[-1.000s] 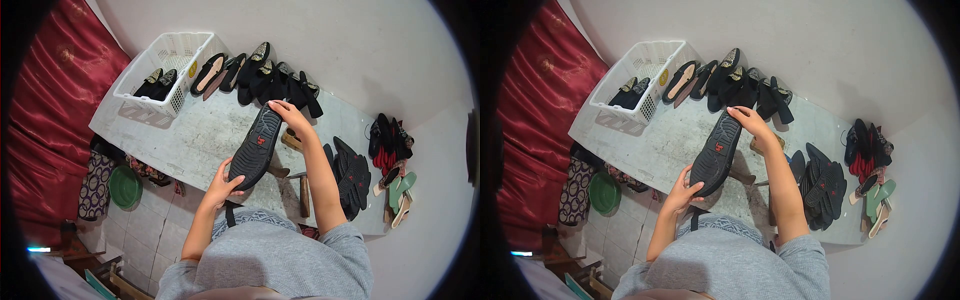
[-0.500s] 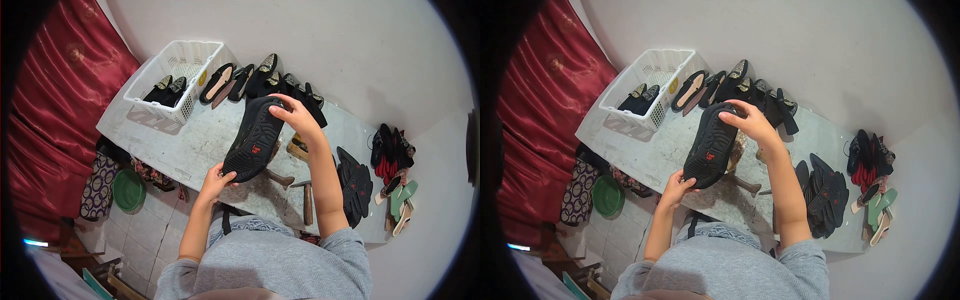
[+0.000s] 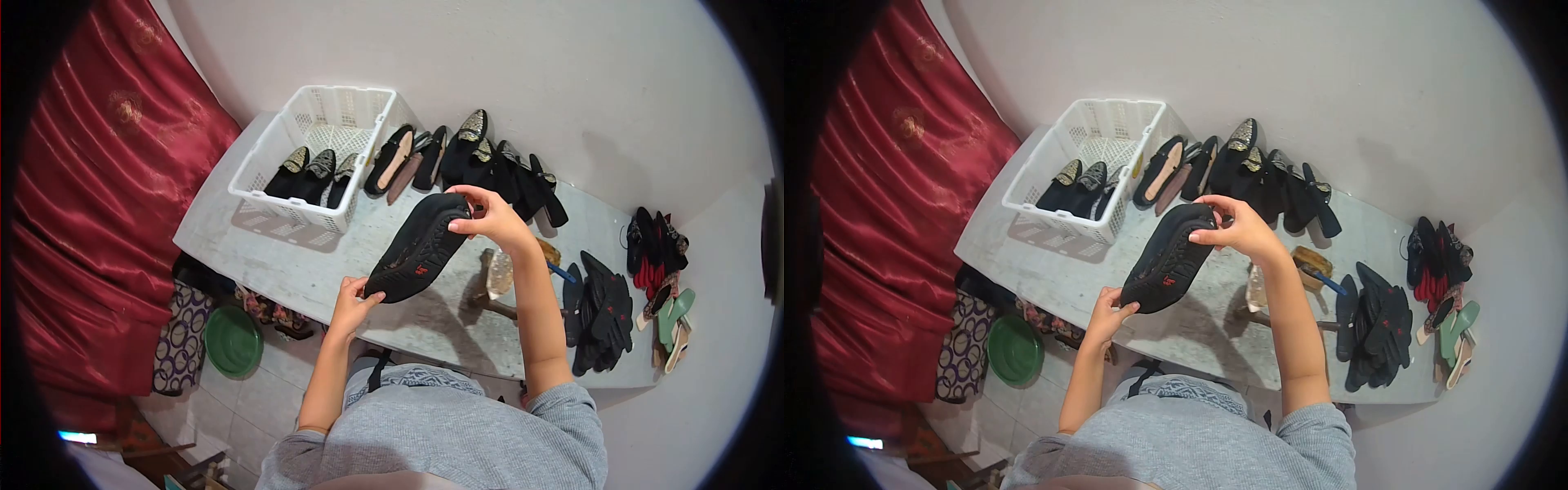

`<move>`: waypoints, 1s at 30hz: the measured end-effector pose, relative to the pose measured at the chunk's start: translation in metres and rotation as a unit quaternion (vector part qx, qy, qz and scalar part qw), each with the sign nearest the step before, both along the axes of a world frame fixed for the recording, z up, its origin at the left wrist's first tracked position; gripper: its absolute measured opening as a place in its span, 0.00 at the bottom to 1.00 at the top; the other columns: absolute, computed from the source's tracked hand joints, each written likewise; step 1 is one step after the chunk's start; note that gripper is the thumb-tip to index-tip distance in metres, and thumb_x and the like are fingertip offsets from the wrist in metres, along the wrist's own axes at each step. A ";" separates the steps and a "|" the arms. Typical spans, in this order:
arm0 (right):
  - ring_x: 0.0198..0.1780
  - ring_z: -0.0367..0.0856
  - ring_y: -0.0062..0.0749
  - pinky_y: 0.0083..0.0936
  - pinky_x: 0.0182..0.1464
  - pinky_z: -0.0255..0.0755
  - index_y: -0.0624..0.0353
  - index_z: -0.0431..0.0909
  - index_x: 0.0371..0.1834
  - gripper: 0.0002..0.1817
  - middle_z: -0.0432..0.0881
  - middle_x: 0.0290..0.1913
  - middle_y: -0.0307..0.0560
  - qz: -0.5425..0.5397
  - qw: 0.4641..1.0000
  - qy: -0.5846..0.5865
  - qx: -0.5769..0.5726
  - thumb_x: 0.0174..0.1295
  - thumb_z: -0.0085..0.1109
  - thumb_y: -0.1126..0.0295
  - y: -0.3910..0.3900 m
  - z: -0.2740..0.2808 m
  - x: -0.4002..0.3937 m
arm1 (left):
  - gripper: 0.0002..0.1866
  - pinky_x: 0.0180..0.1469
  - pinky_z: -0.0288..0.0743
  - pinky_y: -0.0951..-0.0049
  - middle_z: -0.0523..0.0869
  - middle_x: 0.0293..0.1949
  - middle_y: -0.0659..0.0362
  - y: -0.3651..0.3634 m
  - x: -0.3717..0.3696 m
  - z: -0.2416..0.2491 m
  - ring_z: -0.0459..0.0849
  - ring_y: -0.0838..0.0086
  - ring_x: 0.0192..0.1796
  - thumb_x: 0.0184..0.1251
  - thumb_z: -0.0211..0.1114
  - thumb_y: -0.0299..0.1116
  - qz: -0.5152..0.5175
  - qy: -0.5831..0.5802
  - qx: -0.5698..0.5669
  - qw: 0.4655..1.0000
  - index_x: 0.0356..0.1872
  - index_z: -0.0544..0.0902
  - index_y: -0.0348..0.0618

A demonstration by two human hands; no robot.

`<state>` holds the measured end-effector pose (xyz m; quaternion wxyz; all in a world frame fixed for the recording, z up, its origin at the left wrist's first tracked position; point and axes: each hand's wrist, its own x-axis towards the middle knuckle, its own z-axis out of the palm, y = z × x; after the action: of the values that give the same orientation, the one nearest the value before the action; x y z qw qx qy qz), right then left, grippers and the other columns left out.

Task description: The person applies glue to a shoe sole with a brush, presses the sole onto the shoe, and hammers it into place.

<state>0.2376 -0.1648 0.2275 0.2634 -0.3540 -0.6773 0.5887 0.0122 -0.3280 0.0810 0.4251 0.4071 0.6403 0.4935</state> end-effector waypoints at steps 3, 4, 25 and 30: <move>0.28 0.72 0.13 0.12 0.27 0.66 0.60 0.74 0.52 0.32 0.75 0.31 0.33 -0.006 1.000 0.011 0.006 0.38 0.75 0.73 -0.006 0.003 -0.035 | 0.18 0.33 0.63 0.82 0.63 0.32 0.65 0.002 -0.043 0.006 0.64 0.81 0.30 0.45 0.74 0.29 -0.006 0.066 -0.003 0.998 0.41 0.84 0.40; 0.28 0.72 0.12 0.11 0.27 0.66 0.60 0.73 0.52 0.33 0.73 0.30 0.32 0.002 0.999 0.013 0.031 0.37 0.75 0.74 -0.010 0.005 -0.046 | 0.18 0.31 0.61 0.83 0.62 0.31 0.66 0.003 -0.058 0.006 0.62 0.81 0.28 0.44 0.75 0.29 -0.009 0.071 -0.005 0.997 0.40 0.84 0.41; 0.30 0.72 0.18 0.19 0.33 0.77 0.55 0.70 0.54 0.36 0.68 0.33 0.37 0.019 0.982 -0.052 0.178 0.35 0.73 0.74 -0.006 0.007 -0.087 | 0.15 0.27 0.65 0.82 0.67 0.31 0.64 0.041 -0.139 0.018 0.67 0.83 0.25 0.44 0.74 0.25 0.011 0.169 0.073 0.983 0.38 0.86 0.45; 0.31 0.73 0.20 0.19 0.34 0.78 0.55 0.68 0.55 0.37 0.69 0.34 0.38 0.049 0.975 -0.034 0.212 0.36 0.72 0.76 0.014 0.013 -0.093 | 0.17 0.27 0.66 0.82 0.68 0.30 0.65 0.052 -0.159 0.029 0.67 0.82 0.23 0.42 0.75 0.25 0.018 0.190 0.117 0.975 0.38 0.86 0.46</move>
<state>0.1448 -0.1508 0.2401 0.2797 -0.2762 -0.8121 0.4313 -0.1470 -0.2762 0.1096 0.2358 0.5291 0.6543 0.4861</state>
